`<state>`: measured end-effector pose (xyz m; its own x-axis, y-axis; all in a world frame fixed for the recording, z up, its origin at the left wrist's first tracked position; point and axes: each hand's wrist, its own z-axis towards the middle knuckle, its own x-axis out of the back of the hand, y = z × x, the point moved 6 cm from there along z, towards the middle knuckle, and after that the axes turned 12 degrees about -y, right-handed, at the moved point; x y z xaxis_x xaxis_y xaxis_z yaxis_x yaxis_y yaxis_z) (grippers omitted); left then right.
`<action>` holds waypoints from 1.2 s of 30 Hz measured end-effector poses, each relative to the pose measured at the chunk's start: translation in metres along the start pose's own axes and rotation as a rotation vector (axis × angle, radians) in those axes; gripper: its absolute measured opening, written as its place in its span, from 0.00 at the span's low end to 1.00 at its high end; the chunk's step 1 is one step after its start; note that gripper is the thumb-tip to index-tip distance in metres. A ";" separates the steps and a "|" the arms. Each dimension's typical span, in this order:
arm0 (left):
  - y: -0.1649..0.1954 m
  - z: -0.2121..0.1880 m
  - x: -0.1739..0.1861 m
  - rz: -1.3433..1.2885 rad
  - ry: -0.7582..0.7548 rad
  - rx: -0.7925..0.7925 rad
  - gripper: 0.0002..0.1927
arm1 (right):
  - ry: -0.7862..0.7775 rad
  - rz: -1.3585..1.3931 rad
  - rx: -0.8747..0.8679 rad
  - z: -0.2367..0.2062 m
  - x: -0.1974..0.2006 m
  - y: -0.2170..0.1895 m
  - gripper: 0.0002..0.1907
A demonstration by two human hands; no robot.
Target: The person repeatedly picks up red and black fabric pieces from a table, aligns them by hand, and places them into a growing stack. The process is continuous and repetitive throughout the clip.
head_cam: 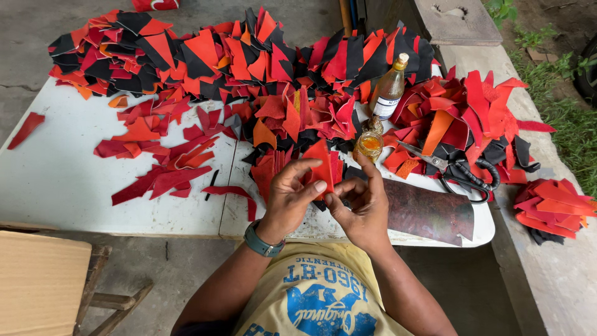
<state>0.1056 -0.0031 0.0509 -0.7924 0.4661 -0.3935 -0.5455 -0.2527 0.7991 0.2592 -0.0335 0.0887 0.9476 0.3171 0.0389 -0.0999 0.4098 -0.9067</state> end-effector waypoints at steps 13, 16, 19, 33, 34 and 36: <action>0.006 -0.003 -0.014 -0.676 -0.177 0.116 0.27 | -0.274 -0.277 0.162 -0.012 0.003 -0.040 0.35; 0.006 -0.002 -0.017 -0.681 -0.202 0.118 0.27 | -0.238 -0.476 0.161 0.001 0.007 -0.041 0.37; 0.007 -0.001 -0.016 -0.670 -0.218 0.119 0.27 | -0.225 -0.523 0.212 0.003 0.009 -0.046 0.35; 0.017 0.003 -0.019 -0.659 -0.262 0.174 0.31 | -0.129 -0.942 0.385 -0.002 0.001 -0.085 0.27; 0.017 0.001 -0.020 -0.661 -0.261 0.173 0.31 | -0.139 -0.978 0.365 -0.003 0.000 -0.086 0.28; 0.018 0.002 -0.019 -0.654 -0.273 0.154 0.32 | -0.155 -1.056 0.350 0.000 -0.002 -0.085 0.28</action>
<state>0.1116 -0.0149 0.0742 -0.2092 0.6811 -0.7016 -0.8239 0.2637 0.5016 0.2661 -0.0690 0.1653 0.5624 -0.2388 0.7916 0.6281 0.7461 -0.2212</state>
